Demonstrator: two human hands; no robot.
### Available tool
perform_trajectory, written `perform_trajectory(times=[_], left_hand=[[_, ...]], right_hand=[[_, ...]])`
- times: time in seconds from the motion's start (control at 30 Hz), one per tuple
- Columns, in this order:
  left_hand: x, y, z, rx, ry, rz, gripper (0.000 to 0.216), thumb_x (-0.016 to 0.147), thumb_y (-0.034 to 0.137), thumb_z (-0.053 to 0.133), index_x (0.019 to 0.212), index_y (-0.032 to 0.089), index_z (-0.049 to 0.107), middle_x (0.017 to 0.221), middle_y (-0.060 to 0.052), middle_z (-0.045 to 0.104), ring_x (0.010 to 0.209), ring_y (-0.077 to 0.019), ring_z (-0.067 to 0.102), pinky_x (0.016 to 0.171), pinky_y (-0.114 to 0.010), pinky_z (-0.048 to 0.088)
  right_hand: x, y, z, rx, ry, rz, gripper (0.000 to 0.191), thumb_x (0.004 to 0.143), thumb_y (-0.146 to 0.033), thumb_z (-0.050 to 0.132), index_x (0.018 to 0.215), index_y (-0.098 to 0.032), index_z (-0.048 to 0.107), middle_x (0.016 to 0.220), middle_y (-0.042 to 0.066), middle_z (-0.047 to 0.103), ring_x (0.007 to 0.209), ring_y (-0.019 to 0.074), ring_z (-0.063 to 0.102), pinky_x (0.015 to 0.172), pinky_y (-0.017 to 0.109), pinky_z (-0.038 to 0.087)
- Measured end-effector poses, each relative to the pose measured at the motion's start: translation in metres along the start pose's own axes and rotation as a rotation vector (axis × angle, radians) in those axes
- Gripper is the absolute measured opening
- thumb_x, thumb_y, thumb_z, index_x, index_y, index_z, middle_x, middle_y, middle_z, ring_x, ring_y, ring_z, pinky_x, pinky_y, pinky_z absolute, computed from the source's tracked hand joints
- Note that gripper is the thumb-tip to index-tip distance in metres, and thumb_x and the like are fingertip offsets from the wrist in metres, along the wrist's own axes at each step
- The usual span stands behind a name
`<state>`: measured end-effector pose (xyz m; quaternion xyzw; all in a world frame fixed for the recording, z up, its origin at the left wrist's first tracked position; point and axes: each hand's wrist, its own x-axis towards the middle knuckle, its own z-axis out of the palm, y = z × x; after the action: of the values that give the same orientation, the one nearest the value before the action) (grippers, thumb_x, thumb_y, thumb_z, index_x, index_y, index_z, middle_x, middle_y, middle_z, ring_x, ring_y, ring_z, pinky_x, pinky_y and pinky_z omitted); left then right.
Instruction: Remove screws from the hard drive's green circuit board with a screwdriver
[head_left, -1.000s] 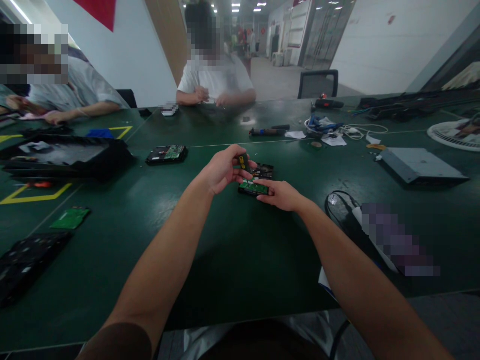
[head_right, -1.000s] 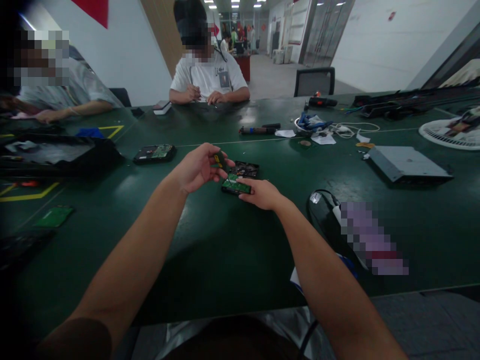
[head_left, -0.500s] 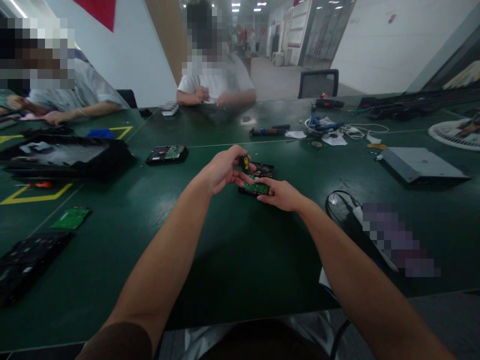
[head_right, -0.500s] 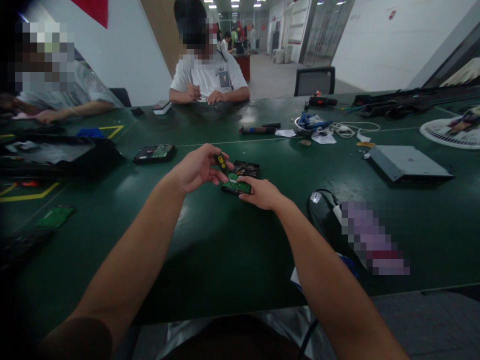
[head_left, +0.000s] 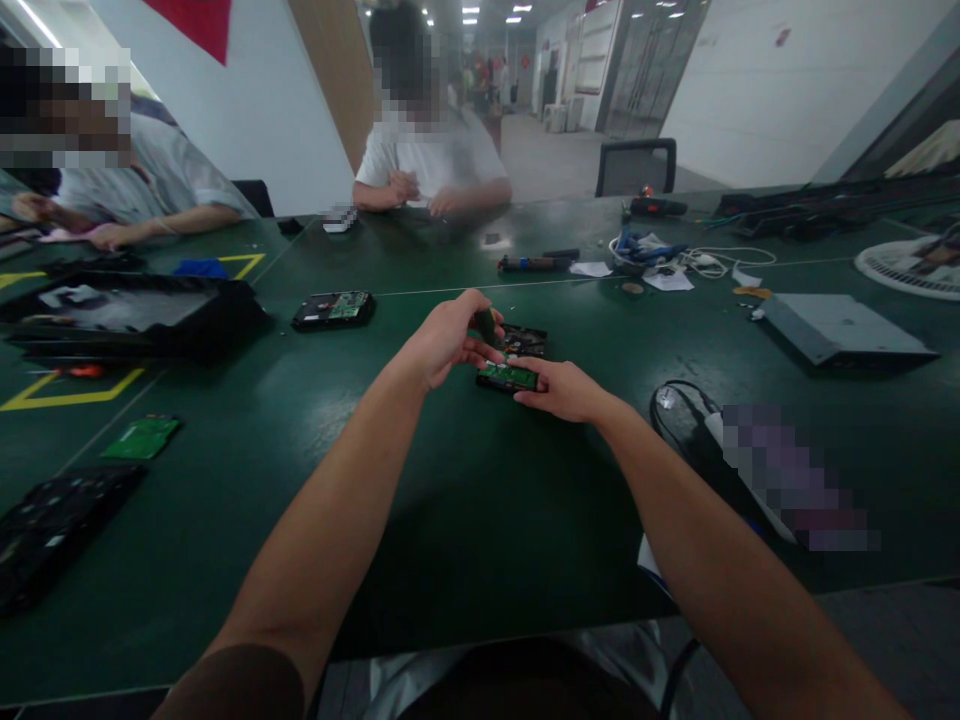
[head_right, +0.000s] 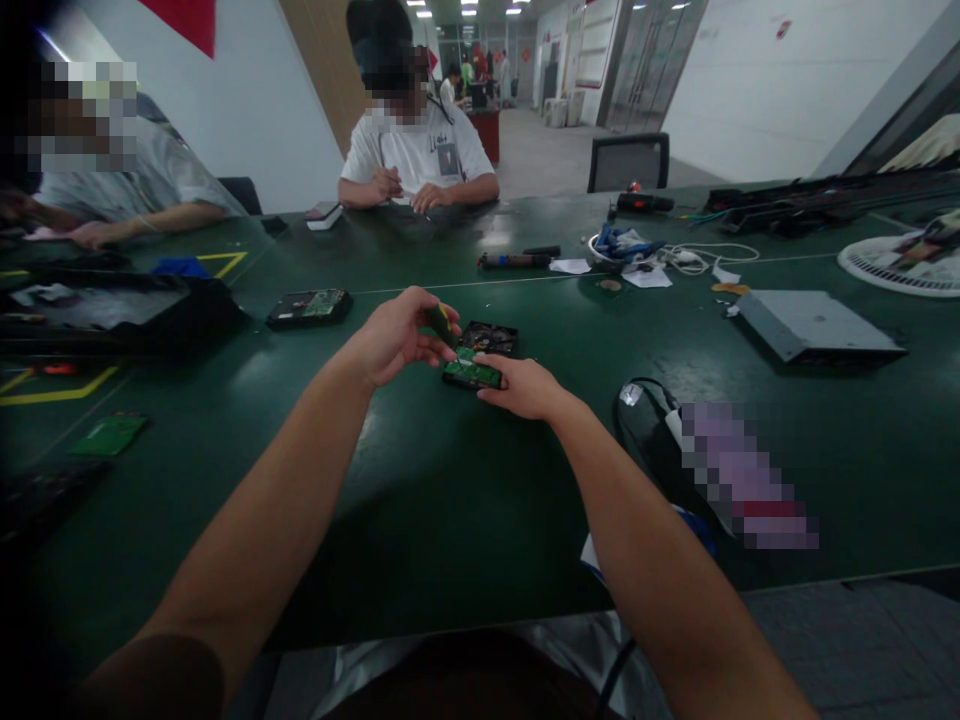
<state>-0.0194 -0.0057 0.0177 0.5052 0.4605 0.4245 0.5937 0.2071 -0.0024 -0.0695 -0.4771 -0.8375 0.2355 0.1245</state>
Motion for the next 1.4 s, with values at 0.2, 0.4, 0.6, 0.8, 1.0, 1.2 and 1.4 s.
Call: perform_trajectory(times=[0.2, 0.4, 0.6, 0.8, 1.0, 1.2, 1.4], left_hand=[[0.0018, -0.0017, -0.0002, -0.068, -0.009, -0.012, 0.027, 0.088, 0.040, 0.055, 0.094, 0.015, 0.063, 0.092, -0.012, 0.075, 0.064, -0.0203, 0.073, 0.056, -0.029, 0.056], [-0.0011, 0.0013, 0.0002, 0.013, -0.039, 0.011, 0.029, 0.088, 0.040, 0.060, 0.096, 0.014, 0.069, 0.093, -0.012, 0.073, 0.058, -0.0162, 0.068, 0.049, -0.026, 0.049], [0.0001, 0.0006, -0.0004, -0.039, -0.016, -0.013, 0.027, 0.090, 0.042, 0.057, 0.097, 0.016, 0.062, 0.098, -0.015, 0.077, 0.062, -0.0197, 0.072, 0.053, -0.029, 0.054], [0.0013, 0.0012, -0.0047, 0.056, 0.069, 0.058, 0.031, 0.086, 0.041, 0.060, 0.094, 0.014, 0.072, 0.091, -0.010, 0.073, 0.060, -0.0154, 0.067, 0.051, -0.025, 0.048], [0.0001, 0.0011, 0.0008, -0.041, -0.034, 0.007, 0.029, 0.087, 0.038, 0.060, 0.100, 0.013, 0.069, 0.097, -0.012, 0.075, 0.058, -0.0153, 0.066, 0.049, -0.026, 0.048], [0.0038, -0.0008, -0.0031, -0.115, -0.045, -0.034, 0.028, 0.089, 0.041, 0.059, 0.094, 0.015, 0.066, 0.098, -0.013, 0.075, 0.062, -0.0166, 0.069, 0.054, -0.027, 0.053], [0.0015, 0.0012, -0.0033, 0.030, 0.011, 0.033, 0.032, 0.088, 0.043, 0.061, 0.096, 0.014, 0.071, 0.095, -0.012, 0.073, 0.056, -0.0140, 0.064, 0.049, -0.026, 0.048]], right_hand=[[0.0000, -0.0009, -0.0002, 0.003, 0.002, -0.006, 0.073, 0.093, -0.042, 0.073, 0.160, -0.028, 0.050, 0.086, 0.002, 0.071, 0.075, 0.0185, 0.064, 0.075, 0.032, 0.042], [-0.0015, -0.0039, -0.0024, -0.017, -0.008, 0.013, 0.071, 0.094, -0.043, 0.072, 0.161, -0.030, 0.049, 0.088, 0.002, 0.072, 0.075, 0.0185, 0.063, 0.074, 0.031, 0.042], [-0.0013, -0.0027, -0.0012, -0.006, -0.003, 0.001, 0.071, 0.095, -0.042, 0.072, 0.161, -0.029, 0.049, 0.089, 0.002, 0.071, 0.077, 0.0184, 0.064, 0.076, 0.032, 0.042], [-0.0001, -0.0001, -0.0007, -0.012, -0.010, 0.008, 0.071, 0.095, -0.045, 0.071, 0.161, -0.030, 0.049, 0.085, 0.001, 0.071, 0.075, 0.0183, 0.064, 0.075, 0.032, 0.042], [-0.0004, -0.0017, -0.0009, -0.023, -0.008, 0.006, 0.072, 0.095, -0.045, 0.071, 0.161, -0.029, 0.049, 0.087, 0.002, 0.072, 0.075, 0.0185, 0.064, 0.075, 0.032, 0.042], [-0.0004, -0.0002, 0.0003, -0.029, 0.004, 0.006, 0.071, 0.095, -0.044, 0.072, 0.161, -0.029, 0.049, 0.087, 0.002, 0.073, 0.075, 0.0185, 0.065, 0.076, 0.031, 0.043], [-0.0010, -0.0015, -0.0011, -0.030, -0.003, 0.012, 0.071, 0.095, -0.045, 0.071, 0.161, -0.030, 0.049, 0.088, 0.002, 0.073, 0.076, 0.0191, 0.065, 0.076, 0.032, 0.043]])
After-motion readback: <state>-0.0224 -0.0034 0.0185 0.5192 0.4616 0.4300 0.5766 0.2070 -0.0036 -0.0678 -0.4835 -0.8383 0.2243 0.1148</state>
